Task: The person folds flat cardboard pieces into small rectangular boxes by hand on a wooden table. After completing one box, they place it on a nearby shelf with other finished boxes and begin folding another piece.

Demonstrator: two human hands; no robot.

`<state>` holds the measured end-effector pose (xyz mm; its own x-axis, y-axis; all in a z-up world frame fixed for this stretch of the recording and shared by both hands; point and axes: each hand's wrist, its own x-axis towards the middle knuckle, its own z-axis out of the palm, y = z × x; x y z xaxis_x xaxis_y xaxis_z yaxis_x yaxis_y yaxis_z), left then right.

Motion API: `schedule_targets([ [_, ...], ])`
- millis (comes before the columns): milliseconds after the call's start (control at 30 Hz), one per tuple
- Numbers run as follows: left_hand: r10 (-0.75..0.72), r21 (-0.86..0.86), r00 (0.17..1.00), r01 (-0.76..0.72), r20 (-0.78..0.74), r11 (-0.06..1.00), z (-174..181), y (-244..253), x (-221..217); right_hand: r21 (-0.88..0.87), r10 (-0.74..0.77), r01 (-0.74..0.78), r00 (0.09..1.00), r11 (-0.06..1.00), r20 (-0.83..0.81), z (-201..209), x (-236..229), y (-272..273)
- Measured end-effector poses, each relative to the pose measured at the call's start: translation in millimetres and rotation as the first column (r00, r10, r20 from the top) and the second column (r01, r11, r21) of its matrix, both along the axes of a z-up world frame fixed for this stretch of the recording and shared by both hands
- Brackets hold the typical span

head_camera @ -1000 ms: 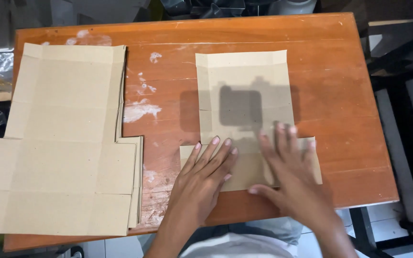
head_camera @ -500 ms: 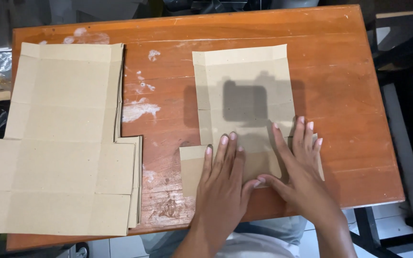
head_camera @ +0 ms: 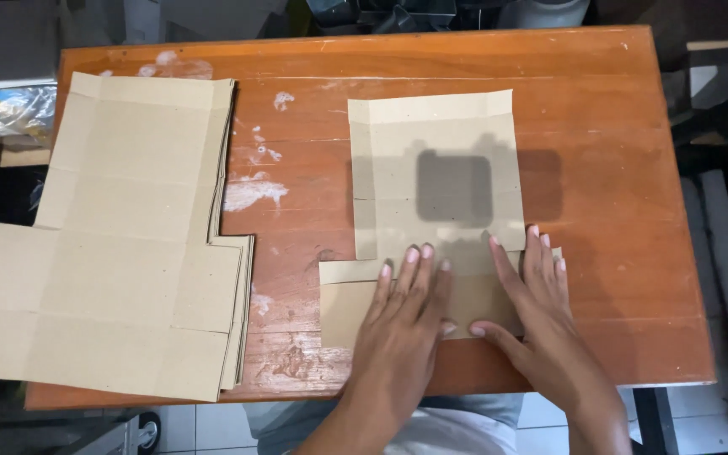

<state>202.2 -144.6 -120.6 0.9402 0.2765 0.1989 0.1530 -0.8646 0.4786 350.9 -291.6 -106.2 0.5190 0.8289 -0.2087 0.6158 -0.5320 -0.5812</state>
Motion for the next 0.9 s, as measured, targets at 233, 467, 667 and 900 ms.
schedule_targets([
  [233,-0.055,0.036,0.998,0.056,-0.027,0.998,-4.5,-4.2,-0.3,-0.013,-0.036,0.035,0.992,0.999,-0.122,9.7,4.6,0.1],
  [467,-0.031,0.074,0.999,0.033,-0.030,0.997,3.8,23.2,-37.5,-0.041,-0.041,0.040,0.999,0.998,-0.019,-3.9,1.8,-4.5],
  [667,-0.062,0.090,0.998,0.063,-0.020,0.994,-6.8,25.2,-36.8,-0.038,-0.019,0.031,0.959,0.999,0.283,0.0,-40.5,39.7],
  [900,-0.071,0.130,0.995,0.079,-0.063,0.988,-11.5,27.1,-34.6,-0.358,-0.100,0.149,0.983,0.922,0.154,19.4,6.0,12.8],
])
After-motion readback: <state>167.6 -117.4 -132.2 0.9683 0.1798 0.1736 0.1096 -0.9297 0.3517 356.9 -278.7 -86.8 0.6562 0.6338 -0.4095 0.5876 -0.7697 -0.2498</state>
